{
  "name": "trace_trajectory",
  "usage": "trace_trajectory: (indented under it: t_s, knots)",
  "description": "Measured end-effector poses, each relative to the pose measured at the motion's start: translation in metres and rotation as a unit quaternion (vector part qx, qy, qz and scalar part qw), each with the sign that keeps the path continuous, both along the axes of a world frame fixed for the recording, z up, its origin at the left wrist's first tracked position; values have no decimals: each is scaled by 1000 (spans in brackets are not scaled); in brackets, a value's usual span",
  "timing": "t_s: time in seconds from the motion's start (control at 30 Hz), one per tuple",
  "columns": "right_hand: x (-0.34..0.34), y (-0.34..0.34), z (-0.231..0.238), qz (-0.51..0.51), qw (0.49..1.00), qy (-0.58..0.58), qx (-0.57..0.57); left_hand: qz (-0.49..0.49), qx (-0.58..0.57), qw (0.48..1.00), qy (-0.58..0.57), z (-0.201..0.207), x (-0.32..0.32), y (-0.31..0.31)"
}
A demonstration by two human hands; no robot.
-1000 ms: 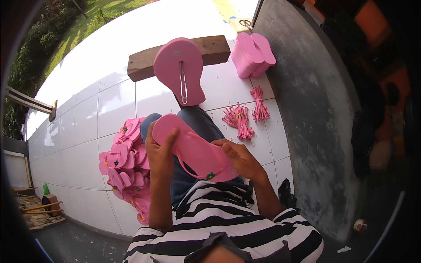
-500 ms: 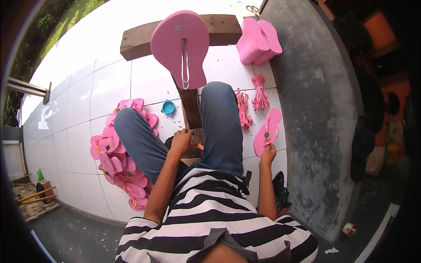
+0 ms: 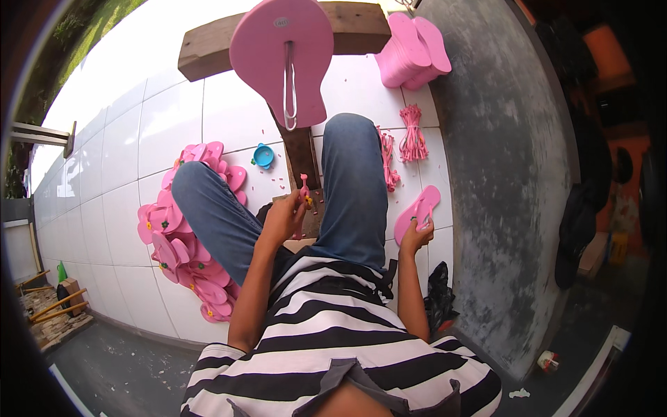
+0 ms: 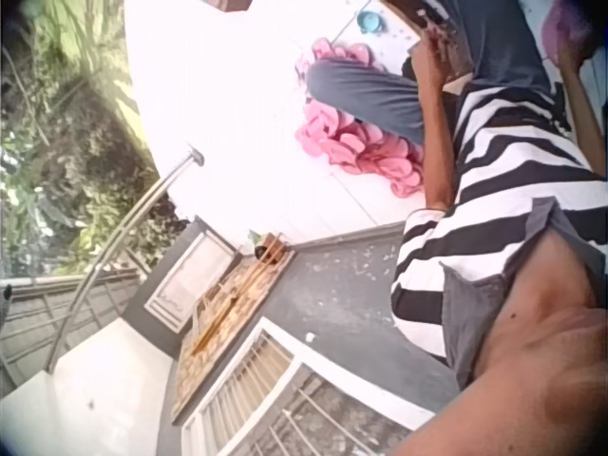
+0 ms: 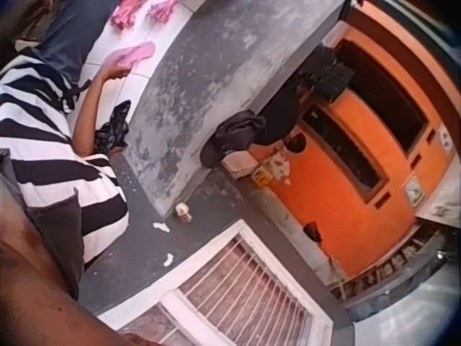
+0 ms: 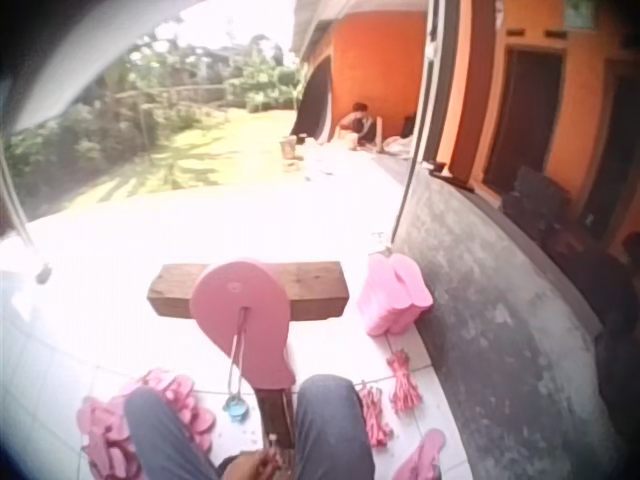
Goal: The person pulls pink straps through holes in pink flip-flop soles using a metal hook tool.
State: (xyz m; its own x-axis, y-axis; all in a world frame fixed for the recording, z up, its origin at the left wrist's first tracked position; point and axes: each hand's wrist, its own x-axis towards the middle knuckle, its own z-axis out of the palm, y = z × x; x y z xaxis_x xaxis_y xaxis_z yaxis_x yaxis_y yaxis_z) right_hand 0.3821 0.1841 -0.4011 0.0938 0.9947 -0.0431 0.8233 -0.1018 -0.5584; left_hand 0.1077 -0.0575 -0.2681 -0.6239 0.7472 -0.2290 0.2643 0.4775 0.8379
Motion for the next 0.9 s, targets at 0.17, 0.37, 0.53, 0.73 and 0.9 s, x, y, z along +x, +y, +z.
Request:
trace_trajectory:
  t_s: [0.17,0.37,0.53,0.73,0.9]
  knots:
    - [-96,-21,155,186,937,293,29,90,210,953,-198,62,-6,5]
    - [-163,-66,283,418,769,436,-208,-25,275,904,-327,135,5,16]
    - [-186,-88,315,478,667,475,-317,-49,227,918,-321,140,17,15]
    - [-213,-79,345,452,654,582,-172,-41,294,954,45,181,-16,34]
    - [-228,-66,369,497,698,515,1,25,283,938,199,242,-54,33]
